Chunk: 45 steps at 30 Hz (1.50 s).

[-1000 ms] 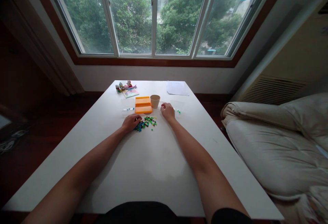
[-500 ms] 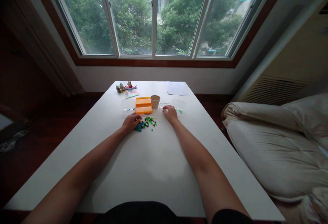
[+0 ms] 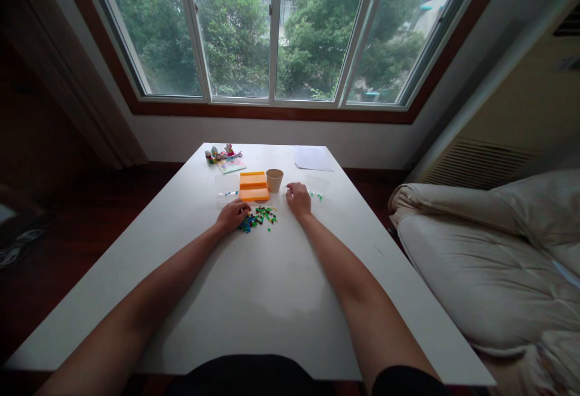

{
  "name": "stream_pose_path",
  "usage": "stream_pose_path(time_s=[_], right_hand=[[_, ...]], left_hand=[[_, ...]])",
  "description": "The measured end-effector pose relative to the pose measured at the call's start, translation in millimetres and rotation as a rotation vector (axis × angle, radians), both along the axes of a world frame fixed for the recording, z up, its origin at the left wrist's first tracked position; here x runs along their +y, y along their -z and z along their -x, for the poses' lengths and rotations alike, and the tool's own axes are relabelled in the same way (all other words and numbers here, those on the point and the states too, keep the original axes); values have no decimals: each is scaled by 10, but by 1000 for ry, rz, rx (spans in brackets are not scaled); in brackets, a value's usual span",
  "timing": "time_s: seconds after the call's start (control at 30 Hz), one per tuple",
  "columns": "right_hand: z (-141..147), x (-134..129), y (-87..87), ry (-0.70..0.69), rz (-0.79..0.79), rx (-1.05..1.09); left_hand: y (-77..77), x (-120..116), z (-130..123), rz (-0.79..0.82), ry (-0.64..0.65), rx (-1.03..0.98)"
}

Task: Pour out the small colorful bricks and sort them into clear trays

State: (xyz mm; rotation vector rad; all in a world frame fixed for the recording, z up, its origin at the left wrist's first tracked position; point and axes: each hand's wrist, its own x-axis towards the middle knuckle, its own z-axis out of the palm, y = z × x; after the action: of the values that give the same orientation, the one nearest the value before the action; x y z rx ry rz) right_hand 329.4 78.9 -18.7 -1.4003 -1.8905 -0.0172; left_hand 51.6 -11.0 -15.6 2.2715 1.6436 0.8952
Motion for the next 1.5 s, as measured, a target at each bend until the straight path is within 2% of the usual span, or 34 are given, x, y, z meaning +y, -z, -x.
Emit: stream_pose_path(time_s=[0.1, 0.23, 0.37, 0.53, 0.7, 0.83, 1.0, 1.17, 1.3, 1.5], right_hand=[[121, 1, -148, -31, 5, 10], [239, 127, -287, -37, 50, -25], [289, 252, -337, -77, 107, -82], [299, 268, -391, -89, 120, -143], [288, 188, -439, -48, 107, -122], [286, 73, -415, -68, 100, -129], [299, -61, -385, -57, 75, -107], [307, -113, -416, -75, 66, -104], [295, -133, -438, -80, 83, -99], [306, -131, -420, -67, 84, -64]], left_hand=[[-14, -5, 1, 10, -12, 15], [-21, -11, 1, 21, -20, 17], [-2, -18, 4, 23, -17, 0], [3, -10, 31, -29, -41, 2], [-35, 2, 66, -119, -288, 30], [-31, 15, 104, -150, -471, 31], [35, 109, 231, -91, -601, 9], [125, 252, 442, -17, -624, -22], [172, 334, 553, 10, -573, -44], [210, 419, 589, 60, -483, -38]])
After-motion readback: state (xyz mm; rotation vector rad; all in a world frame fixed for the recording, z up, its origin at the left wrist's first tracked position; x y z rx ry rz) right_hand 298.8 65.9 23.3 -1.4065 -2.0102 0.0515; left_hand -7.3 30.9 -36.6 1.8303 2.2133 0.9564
